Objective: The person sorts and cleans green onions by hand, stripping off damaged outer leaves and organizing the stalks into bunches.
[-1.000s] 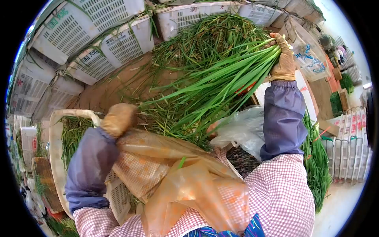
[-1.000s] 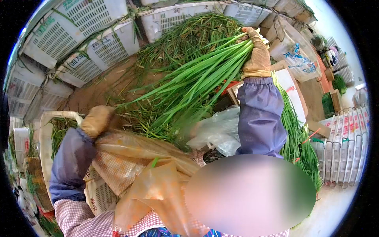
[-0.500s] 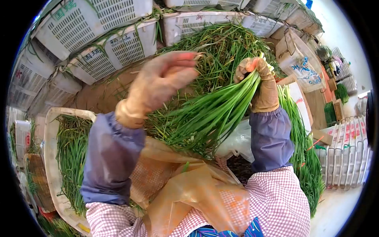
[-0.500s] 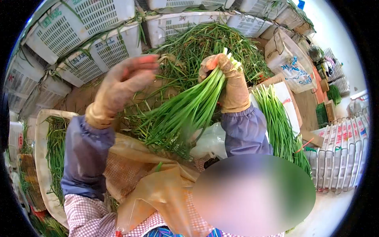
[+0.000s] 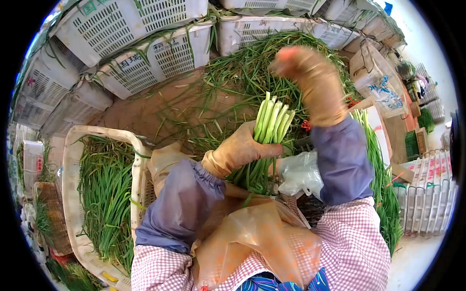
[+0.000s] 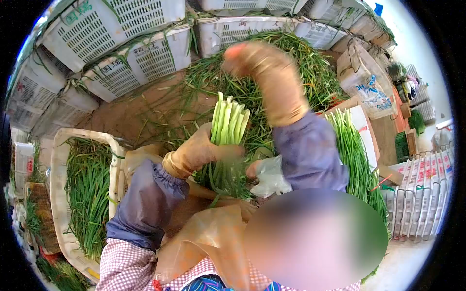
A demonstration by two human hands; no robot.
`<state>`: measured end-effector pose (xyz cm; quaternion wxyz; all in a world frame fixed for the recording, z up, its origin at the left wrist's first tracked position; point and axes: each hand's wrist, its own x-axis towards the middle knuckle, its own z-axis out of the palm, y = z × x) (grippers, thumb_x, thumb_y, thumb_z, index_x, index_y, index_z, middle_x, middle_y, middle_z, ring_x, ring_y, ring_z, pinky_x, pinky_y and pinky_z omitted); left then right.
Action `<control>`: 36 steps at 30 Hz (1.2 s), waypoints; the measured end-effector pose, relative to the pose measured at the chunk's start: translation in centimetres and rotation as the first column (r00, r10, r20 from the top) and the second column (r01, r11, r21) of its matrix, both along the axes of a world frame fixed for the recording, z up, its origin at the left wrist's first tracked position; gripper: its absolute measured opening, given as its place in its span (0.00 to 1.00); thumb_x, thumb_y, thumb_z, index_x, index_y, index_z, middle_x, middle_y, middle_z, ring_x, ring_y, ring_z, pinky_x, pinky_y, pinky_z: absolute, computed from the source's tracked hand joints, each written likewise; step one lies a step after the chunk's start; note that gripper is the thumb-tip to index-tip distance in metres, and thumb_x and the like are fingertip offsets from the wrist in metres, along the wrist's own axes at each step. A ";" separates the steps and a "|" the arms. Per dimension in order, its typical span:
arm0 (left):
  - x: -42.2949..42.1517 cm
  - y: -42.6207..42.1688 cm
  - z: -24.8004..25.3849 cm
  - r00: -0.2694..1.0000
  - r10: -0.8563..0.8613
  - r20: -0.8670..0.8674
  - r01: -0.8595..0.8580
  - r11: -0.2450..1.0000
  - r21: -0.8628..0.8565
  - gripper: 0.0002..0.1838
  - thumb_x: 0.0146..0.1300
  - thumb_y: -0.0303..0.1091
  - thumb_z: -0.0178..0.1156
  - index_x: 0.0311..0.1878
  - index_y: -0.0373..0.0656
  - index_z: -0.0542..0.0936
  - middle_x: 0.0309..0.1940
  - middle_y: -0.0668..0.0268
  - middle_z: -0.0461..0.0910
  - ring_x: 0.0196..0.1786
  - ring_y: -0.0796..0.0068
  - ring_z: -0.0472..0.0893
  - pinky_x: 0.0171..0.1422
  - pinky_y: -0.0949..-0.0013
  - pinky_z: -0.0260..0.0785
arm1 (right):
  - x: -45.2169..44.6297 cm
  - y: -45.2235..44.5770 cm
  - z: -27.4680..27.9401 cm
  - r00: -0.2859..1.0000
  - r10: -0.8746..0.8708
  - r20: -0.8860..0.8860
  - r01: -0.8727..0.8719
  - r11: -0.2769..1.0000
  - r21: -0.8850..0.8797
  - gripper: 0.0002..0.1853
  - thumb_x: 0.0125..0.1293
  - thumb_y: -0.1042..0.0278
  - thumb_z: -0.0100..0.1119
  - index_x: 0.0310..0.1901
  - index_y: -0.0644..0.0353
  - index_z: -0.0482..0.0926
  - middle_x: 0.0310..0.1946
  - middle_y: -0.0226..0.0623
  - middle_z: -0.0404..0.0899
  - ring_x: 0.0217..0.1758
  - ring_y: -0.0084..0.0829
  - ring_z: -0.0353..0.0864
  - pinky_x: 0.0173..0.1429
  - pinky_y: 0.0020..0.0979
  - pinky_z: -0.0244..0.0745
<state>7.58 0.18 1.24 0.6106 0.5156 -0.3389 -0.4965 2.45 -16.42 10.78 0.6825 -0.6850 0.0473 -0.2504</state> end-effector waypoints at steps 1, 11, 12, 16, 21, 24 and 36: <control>0.0 0.2 -0.1 0.998 -0.065 -0.012 0.066 0.997 0.037 0.25 0.48 0.31 0.69 0.52 0.41 0.76 0.41 0.70 0.78 0.43 0.80 0.76 0.49 0.73 0.70 | 0.1 -1.3 1.9 0.991 -0.049 0.123 0.054 0.998 -0.038 0.14 0.69 0.61 0.46 0.45 0.59 0.79 0.40 0.37 0.81 0.42 0.27 0.79 0.52 0.32 0.71; -0.9 1.9 -0.4 0.970 0.135 -0.201 -0.129 0.991 0.041 0.18 0.54 0.27 0.65 0.49 0.40 0.76 0.32 0.64 0.80 0.34 0.73 0.79 0.40 0.70 0.73 | -1.5 1.1 0.1 0.995 0.091 -0.050 -0.098 0.980 -0.173 0.36 0.63 0.36 0.47 0.63 0.56 0.66 0.62 0.43 0.66 0.67 0.39 0.62 0.71 0.40 0.52; -0.7 1.9 0.5 0.963 0.199 -0.183 -0.202 0.979 0.000 0.18 0.54 0.27 0.64 0.49 0.38 0.75 0.30 0.63 0.79 0.32 0.74 0.79 0.38 0.70 0.73 | -2.2 0.1 0.0 0.998 0.043 0.042 -0.038 0.994 -0.098 0.37 0.61 0.39 0.52 0.65 0.56 0.62 0.63 0.44 0.65 0.68 0.40 0.60 0.71 0.40 0.51; -2.0 -0.2 4.2 0.864 0.468 -0.185 -0.482 0.876 -0.035 0.18 0.58 0.29 0.62 0.52 0.40 0.73 0.37 0.62 0.78 0.36 0.72 0.80 0.40 0.70 0.75 | -6.7 2.8 -4.5 0.989 -0.069 0.134 0.135 0.803 -0.581 0.54 0.47 0.46 0.69 0.69 0.61 0.49 0.69 0.48 0.49 0.74 0.43 0.45 0.72 0.40 0.48; -4.6 -0.7 7.8 0.824 0.511 -0.245 -0.547 0.830 -0.110 0.24 0.63 0.27 0.55 0.62 0.45 0.64 0.37 0.66 0.76 0.39 0.75 0.78 0.44 0.70 0.75 | -7.7 8.6 -7.9 0.930 -0.259 0.262 0.353 0.828 -0.436 0.53 0.47 0.60 0.67 0.70 0.63 0.43 0.59 0.53 0.64 0.59 0.50 0.68 0.61 0.43 0.62; -5.4 -3.4 7.9 0.854 0.461 -0.240 -0.493 0.865 -0.092 0.23 0.62 0.28 0.57 0.61 0.44 0.67 0.36 0.67 0.77 0.38 0.74 0.78 0.45 0.72 0.74 | -9.8 6.7 -10.1 0.979 -0.094 -0.179 0.083 0.994 -0.067 0.48 0.49 0.65 0.64 0.70 0.60 0.46 0.56 0.53 0.68 0.55 0.48 0.72 0.56 0.40 0.68; -5.7 -10.9 5.3 0.975 -0.194 0.104 0.209 0.965 -0.156 0.45 0.61 0.61 0.51 0.70 0.38 0.52 0.66 0.55 0.61 0.68 0.61 0.60 0.73 0.55 0.45 | -17.6 2.0 -8.1 0.958 -0.283 0.043 0.202 0.775 0.599 0.25 0.50 0.79 0.58 0.53 0.61 0.69 0.37 0.33 0.77 0.42 0.28 0.76 0.46 0.28 0.73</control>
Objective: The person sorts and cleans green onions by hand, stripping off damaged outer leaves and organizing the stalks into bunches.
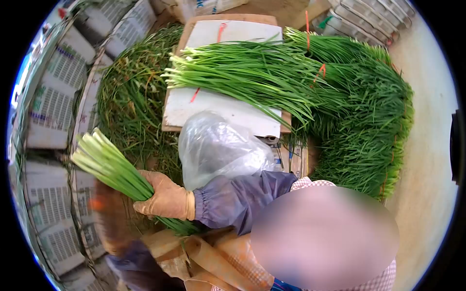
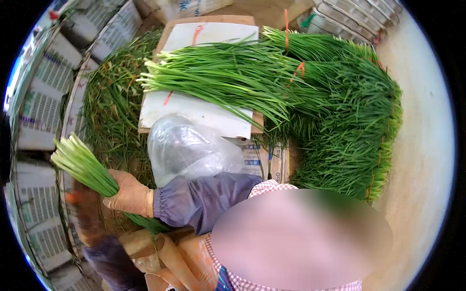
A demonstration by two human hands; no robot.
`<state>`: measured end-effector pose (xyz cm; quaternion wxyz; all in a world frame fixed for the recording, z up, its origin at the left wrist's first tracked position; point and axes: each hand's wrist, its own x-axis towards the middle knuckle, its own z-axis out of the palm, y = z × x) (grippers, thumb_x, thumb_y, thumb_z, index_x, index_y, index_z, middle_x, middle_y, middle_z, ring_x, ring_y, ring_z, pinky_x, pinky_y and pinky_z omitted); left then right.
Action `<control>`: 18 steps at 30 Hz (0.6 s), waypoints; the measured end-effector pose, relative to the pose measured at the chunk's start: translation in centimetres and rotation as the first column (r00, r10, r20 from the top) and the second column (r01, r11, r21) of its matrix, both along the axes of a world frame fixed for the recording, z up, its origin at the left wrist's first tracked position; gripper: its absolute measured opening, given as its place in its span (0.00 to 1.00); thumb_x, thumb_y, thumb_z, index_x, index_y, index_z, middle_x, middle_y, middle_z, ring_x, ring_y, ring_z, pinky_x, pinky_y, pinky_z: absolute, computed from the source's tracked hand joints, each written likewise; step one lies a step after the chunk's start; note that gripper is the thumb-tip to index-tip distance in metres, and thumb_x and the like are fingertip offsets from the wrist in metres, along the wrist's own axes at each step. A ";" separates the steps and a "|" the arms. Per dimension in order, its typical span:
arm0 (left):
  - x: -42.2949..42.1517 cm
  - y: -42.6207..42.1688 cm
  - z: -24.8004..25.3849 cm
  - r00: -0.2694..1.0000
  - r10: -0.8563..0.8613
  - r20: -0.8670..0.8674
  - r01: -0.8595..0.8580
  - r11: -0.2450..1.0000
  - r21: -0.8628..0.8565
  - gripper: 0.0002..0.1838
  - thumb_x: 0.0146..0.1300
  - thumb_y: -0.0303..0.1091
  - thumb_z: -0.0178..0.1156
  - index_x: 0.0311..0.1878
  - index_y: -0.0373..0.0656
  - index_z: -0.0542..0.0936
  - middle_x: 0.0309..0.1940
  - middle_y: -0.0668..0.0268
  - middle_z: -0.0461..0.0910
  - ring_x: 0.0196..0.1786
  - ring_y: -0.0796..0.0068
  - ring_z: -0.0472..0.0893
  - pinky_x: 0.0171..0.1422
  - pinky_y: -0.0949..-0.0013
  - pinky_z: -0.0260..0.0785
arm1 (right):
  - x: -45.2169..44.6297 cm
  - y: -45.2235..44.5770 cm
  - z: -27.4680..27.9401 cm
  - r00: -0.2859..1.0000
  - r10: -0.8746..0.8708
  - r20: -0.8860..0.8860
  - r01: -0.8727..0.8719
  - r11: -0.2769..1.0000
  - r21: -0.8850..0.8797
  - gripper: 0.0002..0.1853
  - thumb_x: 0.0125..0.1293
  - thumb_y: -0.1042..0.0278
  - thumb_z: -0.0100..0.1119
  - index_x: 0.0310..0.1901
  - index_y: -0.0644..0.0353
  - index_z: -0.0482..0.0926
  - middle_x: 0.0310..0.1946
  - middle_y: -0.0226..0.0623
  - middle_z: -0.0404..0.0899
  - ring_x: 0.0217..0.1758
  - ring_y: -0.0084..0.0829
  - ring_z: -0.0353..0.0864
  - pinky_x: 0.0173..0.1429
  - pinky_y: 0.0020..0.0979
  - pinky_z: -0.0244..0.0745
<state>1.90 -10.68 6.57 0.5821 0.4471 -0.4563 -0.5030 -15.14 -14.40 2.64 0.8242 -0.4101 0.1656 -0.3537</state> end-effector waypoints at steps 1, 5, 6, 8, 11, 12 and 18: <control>-3.8 -0.7 -0.1 0.991 -0.028 0.128 0.024 0.999 0.028 0.45 0.59 0.60 0.55 0.69 0.38 0.54 0.64 0.52 0.62 0.68 0.59 0.61 0.72 0.55 0.49 | 0.3 -0.4 -0.4 0.971 -0.234 -0.041 0.221 0.952 -0.210 0.23 0.51 0.76 0.60 0.51 0.61 0.69 0.36 0.36 0.78 0.40 0.32 0.78 0.45 0.30 0.74; -10.0 -3.2 0.1 0.967 0.217 0.136 -0.243 0.947 0.212 0.26 0.54 0.33 0.63 0.55 0.34 0.70 0.49 0.54 0.72 0.48 0.62 0.76 0.56 0.61 0.68 | -2.8 -1.2 -1.5 0.912 -0.238 -0.335 0.056 0.880 -0.471 0.25 0.52 0.63 0.60 0.49 0.68 0.69 0.39 0.51 0.76 0.44 0.48 0.76 0.46 0.40 0.73; -10.0 -3.6 0.3 0.966 0.214 0.144 -0.242 0.946 0.217 0.26 0.54 0.33 0.63 0.55 0.34 0.70 0.49 0.54 0.72 0.48 0.62 0.76 0.56 0.61 0.68 | -4.0 -1.6 -0.9 0.913 -0.238 -0.331 0.062 0.884 -0.464 0.25 0.52 0.63 0.60 0.49 0.68 0.69 0.39 0.51 0.76 0.44 0.48 0.76 0.46 0.40 0.73; -10.0 -5.0 1.5 0.966 0.140 0.220 -0.163 0.982 0.091 0.18 0.49 0.23 0.63 0.46 0.38 0.73 0.36 0.61 0.76 0.35 0.68 0.79 0.43 0.66 0.72 | -9.1 -3.1 0.5 0.776 -0.257 -0.576 -0.277 0.681 -0.677 0.27 0.52 0.63 0.61 0.55 0.62 0.69 0.42 0.47 0.78 0.44 0.48 0.78 0.50 0.37 0.74; -8.1 -7.8 4.0 0.969 0.099 0.224 -0.141 0.973 0.181 0.19 0.47 0.18 0.62 0.44 0.40 0.74 0.31 0.66 0.75 0.29 0.77 0.75 0.34 0.73 0.71 | -18.4 -7.0 0.9 0.762 -0.572 -0.304 0.228 0.677 -0.700 0.11 0.60 0.65 0.59 0.42 0.61 0.80 0.37 0.39 0.81 0.40 0.33 0.80 0.46 0.29 0.74; -7.8 -8.5 3.8 0.968 0.103 0.230 -0.147 0.972 0.186 0.19 0.47 0.18 0.62 0.44 0.40 0.74 0.31 0.66 0.75 0.29 0.77 0.75 0.34 0.73 0.71 | -21.2 -8.8 0.9 0.643 -0.695 -0.322 0.316 0.624 -0.715 0.09 0.62 0.67 0.59 0.39 0.62 0.81 0.35 0.36 0.82 0.38 0.27 0.80 0.45 0.28 0.74; -9.1 -12.7 -1.6 0.504 -0.141 0.852 0.043 0.989 0.138 0.18 0.49 0.29 0.65 0.45 0.39 0.76 0.34 0.61 0.81 0.35 0.68 0.81 0.39 0.68 0.74 | -28.6 -15.0 -5.1 0.351 -0.848 -0.398 0.074 0.449 -0.890 0.10 0.57 0.71 0.62 0.40 0.62 0.80 0.36 0.39 0.81 0.43 0.36 0.78 0.50 0.32 0.71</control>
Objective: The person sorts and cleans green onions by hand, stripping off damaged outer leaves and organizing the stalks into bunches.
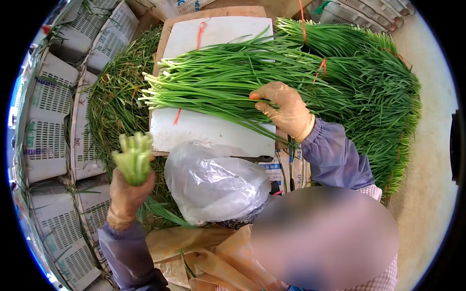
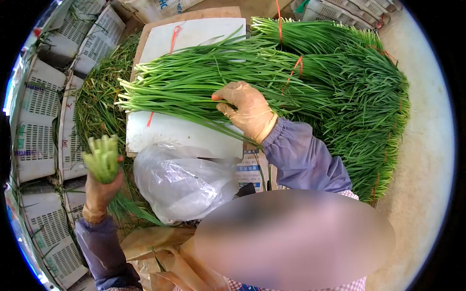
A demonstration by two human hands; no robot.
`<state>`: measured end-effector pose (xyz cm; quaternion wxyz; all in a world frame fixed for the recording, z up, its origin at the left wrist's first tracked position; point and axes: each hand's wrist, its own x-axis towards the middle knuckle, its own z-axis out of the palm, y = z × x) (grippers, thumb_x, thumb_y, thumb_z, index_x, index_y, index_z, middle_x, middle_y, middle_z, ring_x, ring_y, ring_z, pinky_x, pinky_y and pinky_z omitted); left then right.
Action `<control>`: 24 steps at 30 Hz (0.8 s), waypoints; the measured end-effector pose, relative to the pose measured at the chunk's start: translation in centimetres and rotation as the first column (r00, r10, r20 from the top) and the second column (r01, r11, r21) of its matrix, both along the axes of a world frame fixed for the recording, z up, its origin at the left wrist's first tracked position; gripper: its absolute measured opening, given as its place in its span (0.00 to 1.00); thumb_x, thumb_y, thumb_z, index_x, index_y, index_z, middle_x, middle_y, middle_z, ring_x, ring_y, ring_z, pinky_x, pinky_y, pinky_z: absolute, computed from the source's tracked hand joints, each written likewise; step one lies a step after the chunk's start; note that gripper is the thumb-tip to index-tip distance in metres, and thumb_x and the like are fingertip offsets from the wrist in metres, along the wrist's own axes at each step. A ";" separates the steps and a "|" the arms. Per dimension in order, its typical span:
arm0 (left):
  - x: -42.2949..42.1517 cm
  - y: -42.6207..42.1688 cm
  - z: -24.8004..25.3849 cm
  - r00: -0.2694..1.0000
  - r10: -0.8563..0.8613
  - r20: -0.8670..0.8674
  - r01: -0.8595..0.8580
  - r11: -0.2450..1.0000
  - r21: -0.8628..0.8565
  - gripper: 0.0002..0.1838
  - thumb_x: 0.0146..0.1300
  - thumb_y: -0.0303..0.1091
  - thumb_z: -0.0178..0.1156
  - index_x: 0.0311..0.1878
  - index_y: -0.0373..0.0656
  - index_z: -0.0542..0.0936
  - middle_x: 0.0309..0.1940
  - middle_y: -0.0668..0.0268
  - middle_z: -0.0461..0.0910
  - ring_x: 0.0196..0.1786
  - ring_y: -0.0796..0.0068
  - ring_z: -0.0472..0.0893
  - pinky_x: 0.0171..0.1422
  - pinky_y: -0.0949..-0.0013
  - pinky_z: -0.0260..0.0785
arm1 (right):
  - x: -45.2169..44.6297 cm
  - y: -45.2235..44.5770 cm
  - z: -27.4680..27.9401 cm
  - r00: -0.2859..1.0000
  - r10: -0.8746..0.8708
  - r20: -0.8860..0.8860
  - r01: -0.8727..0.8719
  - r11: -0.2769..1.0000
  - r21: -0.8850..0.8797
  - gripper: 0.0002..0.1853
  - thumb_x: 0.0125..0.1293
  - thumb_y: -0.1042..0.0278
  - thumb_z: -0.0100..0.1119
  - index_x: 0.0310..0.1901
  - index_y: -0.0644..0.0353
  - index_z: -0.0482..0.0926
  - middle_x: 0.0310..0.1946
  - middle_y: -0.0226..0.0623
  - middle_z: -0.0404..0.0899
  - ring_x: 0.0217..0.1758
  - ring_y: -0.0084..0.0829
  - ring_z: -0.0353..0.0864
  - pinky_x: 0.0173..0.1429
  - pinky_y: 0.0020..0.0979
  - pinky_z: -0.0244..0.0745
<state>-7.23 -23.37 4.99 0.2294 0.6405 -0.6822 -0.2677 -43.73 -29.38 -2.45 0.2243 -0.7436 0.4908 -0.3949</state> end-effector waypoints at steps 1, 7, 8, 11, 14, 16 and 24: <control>-1.4 -0.6 0.4 0.980 0.006 0.201 -0.011 1.000 0.023 0.18 0.49 0.32 0.65 0.45 0.39 0.76 0.33 0.59 0.82 0.35 0.66 0.82 0.40 0.67 0.74 | 0.0 -0.4 -0.6 0.995 0.006 -0.104 -0.005 1.000 0.009 0.10 0.55 0.72 0.63 0.40 0.61 0.80 0.35 0.40 0.80 0.43 0.40 0.77 0.50 0.34 0.70; -4.8 -3.0 1.3 0.961 -0.135 0.243 0.110 0.987 0.114 0.14 0.50 0.31 0.60 0.42 0.41 0.79 0.29 0.56 0.82 0.34 0.61 0.82 0.38 0.65 0.72 | 0.3 -2.1 -1.9 0.983 0.033 -0.181 -0.009 0.991 0.132 0.11 0.52 0.72 0.64 0.39 0.60 0.81 0.33 0.41 0.79 0.38 0.43 0.75 0.45 0.37 0.70; -4.7 -3.0 1.3 0.968 -0.141 0.206 0.115 0.984 0.134 0.15 0.50 0.30 0.60 0.43 0.41 0.79 0.30 0.56 0.82 0.34 0.59 0.82 0.38 0.65 0.72 | 0.2 -2.1 -1.3 0.992 0.014 -0.129 0.005 0.990 0.144 0.11 0.52 0.73 0.64 0.38 0.60 0.81 0.32 0.41 0.78 0.38 0.41 0.75 0.44 0.36 0.70; -4.2 -3.7 0.9 0.984 -0.159 0.085 0.140 0.971 0.195 0.18 0.48 0.28 0.59 0.46 0.40 0.78 0.31 0.53 0.81 0.35 0.53 0.81 0.40 0.64 0.73 | 0.2 -2.3 -0.4 0.999 -0.012 -0.041 0.014 0.999 0.051 0.08 0.55 0.69 0.63 0.37 0.60 0.81 0.28 0.40 0.79 0.32 0.38 0.76 0.38 0.35 0.72; -5.3 -4.8 1.8 0.941 -0.317 0.120 0.303 0.945 0.124 0.25 0.44 0.26 0.59 0.52 0.40 0.76 0.36 0.48 0.80 0.39 0.52 0.81 0.44 0.61 0.73 | 1.1 -2.5 3.3 0.802 -0.177 0.570 -0.196 0.824 0.532 0.07 0.61 0.75 0.59 0.40 0.67 0.78 0.28 0.29 0.78 0.24 0.16 0.69 0.28 0.19 0.66; -6.6 -5.9 2.0 0.894 -0.406 0.187 0.393 0.913 0.106 0.29 0.45 0.25 0.58 0.56 0.41 0.73 0.37 0.48 0.79 0.42 0.51 0.80 0.47 0.58 0.72 | 1.4 -4.0 6.0 0.696 -0.140 0.704 -0.442 0.690 0.574 0.09 0.64 0.72 0.57 0.42 0.67 0.77 0.25 0.28 0.76 0.20 0.14 0.65 0.21 0.16 0.59; -9.6 -13.3 -6.2 0.960 -0.277 0.047 0.278 0.961 -0.003 0.28 0.48 0.35 0.63 0.55 0.40 0.73 0.38 0.51 0.81 0.43 0.55 0.81 0.49 0.61 0.72 | 7.1 -7.6 11.4 0.593 0.181 0.785 -0.700 0.598 0.391 0.15 0.67 0.66 0.50 0.49 0.67 0.76 0.12 0.20 0.58 0.11 0.13 0.50 0.15 0.20 0.43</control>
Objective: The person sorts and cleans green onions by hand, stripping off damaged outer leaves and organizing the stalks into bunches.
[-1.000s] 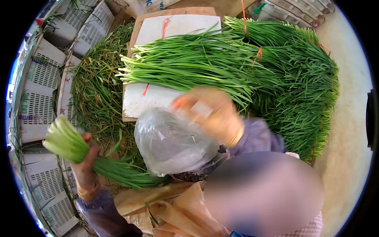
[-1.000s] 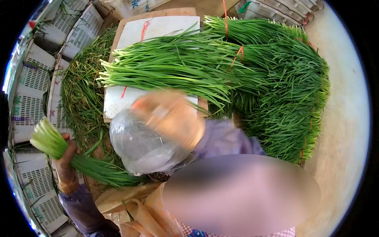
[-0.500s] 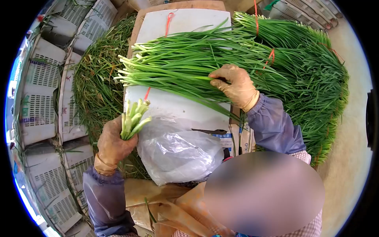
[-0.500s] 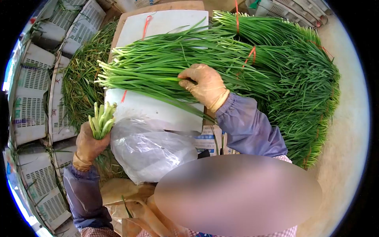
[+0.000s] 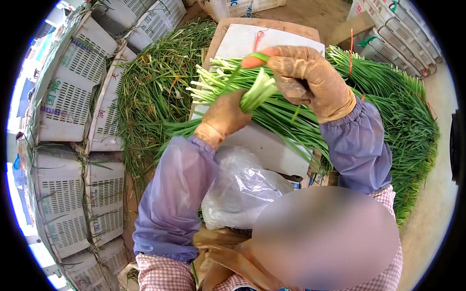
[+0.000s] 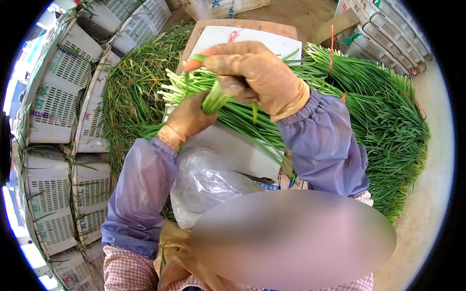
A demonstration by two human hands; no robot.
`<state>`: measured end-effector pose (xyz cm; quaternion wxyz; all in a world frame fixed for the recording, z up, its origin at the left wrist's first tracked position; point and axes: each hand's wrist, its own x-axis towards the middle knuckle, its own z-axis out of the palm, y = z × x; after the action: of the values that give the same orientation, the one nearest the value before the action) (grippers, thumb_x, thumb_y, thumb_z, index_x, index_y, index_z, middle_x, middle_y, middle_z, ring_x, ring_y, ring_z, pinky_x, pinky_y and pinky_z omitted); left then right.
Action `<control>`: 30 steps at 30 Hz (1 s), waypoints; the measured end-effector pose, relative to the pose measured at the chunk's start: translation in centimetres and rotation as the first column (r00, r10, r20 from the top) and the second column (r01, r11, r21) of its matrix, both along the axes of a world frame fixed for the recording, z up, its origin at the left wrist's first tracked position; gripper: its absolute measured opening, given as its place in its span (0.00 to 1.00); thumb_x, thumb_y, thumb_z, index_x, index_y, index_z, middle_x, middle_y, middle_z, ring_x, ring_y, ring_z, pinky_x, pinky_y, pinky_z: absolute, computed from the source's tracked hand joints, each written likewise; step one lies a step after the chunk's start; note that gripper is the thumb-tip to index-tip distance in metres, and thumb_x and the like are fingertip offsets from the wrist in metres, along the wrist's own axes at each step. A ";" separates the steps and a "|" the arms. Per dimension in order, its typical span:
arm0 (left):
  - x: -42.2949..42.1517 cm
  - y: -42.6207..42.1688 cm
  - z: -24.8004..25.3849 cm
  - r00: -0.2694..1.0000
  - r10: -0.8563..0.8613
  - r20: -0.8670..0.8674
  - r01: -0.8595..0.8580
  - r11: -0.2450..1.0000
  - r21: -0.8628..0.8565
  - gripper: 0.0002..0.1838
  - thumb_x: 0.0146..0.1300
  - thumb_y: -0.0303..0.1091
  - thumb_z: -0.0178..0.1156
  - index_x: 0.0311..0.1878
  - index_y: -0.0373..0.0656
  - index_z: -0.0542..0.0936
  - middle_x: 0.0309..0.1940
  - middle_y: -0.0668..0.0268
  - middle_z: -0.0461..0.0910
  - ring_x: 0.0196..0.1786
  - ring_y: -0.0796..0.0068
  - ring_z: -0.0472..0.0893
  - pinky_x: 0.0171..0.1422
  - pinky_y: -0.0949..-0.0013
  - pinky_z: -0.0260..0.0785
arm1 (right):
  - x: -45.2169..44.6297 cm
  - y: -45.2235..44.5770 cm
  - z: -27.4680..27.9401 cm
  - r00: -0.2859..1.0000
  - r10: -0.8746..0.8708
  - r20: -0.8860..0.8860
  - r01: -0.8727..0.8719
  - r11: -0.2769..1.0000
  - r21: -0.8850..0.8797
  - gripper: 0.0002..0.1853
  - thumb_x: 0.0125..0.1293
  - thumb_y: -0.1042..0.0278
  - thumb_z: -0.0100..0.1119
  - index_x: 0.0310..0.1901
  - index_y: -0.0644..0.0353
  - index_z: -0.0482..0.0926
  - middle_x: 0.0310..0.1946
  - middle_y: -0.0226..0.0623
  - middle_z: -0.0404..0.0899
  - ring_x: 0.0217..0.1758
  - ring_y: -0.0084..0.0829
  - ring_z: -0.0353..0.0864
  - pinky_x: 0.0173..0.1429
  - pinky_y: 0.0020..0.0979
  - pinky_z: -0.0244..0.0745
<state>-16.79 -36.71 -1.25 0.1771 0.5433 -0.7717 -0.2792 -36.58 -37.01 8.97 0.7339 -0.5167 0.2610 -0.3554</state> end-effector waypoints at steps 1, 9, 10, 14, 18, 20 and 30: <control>0.0 -0.3 0.2 1.000 0.000 -0.001 0.000 1.000 0.003 0.28 0.48 0.35 0.63 0.55 0.40 0.73 0.38 0.51 0.81 0.43 0.55 0.81 0.49 0.61 0.72 | 0.9 -0.2 0.7 0.999 0.030 -0.012 -0.030 0.998 -0.047 0.14 0.66 0.68 0.52 0.49 0.64 0.77 0.12 0.21 0.60 0.11 0.13 0.51 0.14 0.20 0.45; 0.6 -1.2 -0.8 0.996 0.025 -0.089 -0.019 0.997 0.071 0.22 0.52 0.38 0.64 0.48 0.35 0.76 0.38 0.52 0.80 0.43 0.61 0.79 0.50 0.65 0.70 | 14.5 -1.0 5.4 0.925 -0.338 0.174 0.148 -0.102 -0.984 0.13 0.57 0.66 0.58 0.44 0.57 0.80 0.34 0.36 0.79 0.32 0.29 0.77 0.42 0.31 0.73; 0.6 -0.1 -0.8 0.989 0.119 -0.083 -0.118 0.993 0.012 0.21 0.51 0.38 0.65 0.45 0.35 0.76 0.36 0.55 0.80 0.40 0.64 0.78 0.46 0.67 0.70 | 15.8 0.5 5.5 0.920 -0.392 -0.014 -0.008 0.015 -1.000 0.14 0.57 0.64 0.59 0.45 0.57 0.80 0.36 0.36 0.79 0.36 0.30 0.77 0.45 0.34 0.71; 0.3 0.9 -0.6 0.936 0.228 -0.270 -0.177 0.964 0.199 0.18 0.48 0.36 0.70 0.38 0.36 0.77 0.26 0.65 0.78 0.28 0.76 0.76 0.33 0.72 0.68 | 22.7 4.9 4.5 0.726 -0.512 -0.460 -0.370 0.274 -0.888 0.20 0.54 0.55 0.61 0.46 0.57 0.80 0.45 0.38 0.78 0.50 0.35 0.74 0.60 0.44 0.63; 3.4 0.1 1.4 0.940 0.123 -0.318 0.029 0.901 0.434 0.26 0.52 0.28 0.63 0.56 0.36 0.69 0.31 0.68 0.76 0.27 0.79 0.74 0.32 0.73 0.67 | 19.2 9.3 0.1 0.854 -0.519 -0.044 0.203 0.410 -0.889 0.21 0.60 0.53 0.57 0.51 0.53 0.75 0.37 0.32 0.74 0.46 0.36 0.72 0.58 0.50 0.64; 4.2 2.1 5.7 0.878 0.215 -0.428 -0.005 0.898 0.441 0.29 0.50 0.26 0.63 0.58 0.35 0.68 0.28 0.69 0.74 0.25 0.81 0.71 0.30 0.74 0.64 | 14.0 9.6 -2.2 0.814 -0.579 -0.045 0.296 0.479 -0.826 0.14 0.59 0.59 0.56 0.45 0.53 0.76 0.35 0.32 0.75 0.42 0.36 0.73 0.51 0.43 0.68; 4.2 3.2 6.9 0.951 0.280 -0.135 -0.237 0.935 0.265 0.18 0.48 0.29 0.63 0.44 0.36 0.77 0.28 0.67 0.76 0.30 0.77 0.75 0.36 0.75 0.67 | -9.5 15.0 -14.9 0.384 -0.890 -0.245 0.539 0.432 -0.724 0.05 0.55 0.73 0.61 0.34 0.61 0.79 0.32 0.38 0.79 0.36 0.37 0.77 0.42 0.32 0.72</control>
<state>-12.56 -33.54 5.63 0.2092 0.6322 -0.6347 -0.3921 -46.11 -22.00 -5.92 0.1878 -0.6026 0.5742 -0.5214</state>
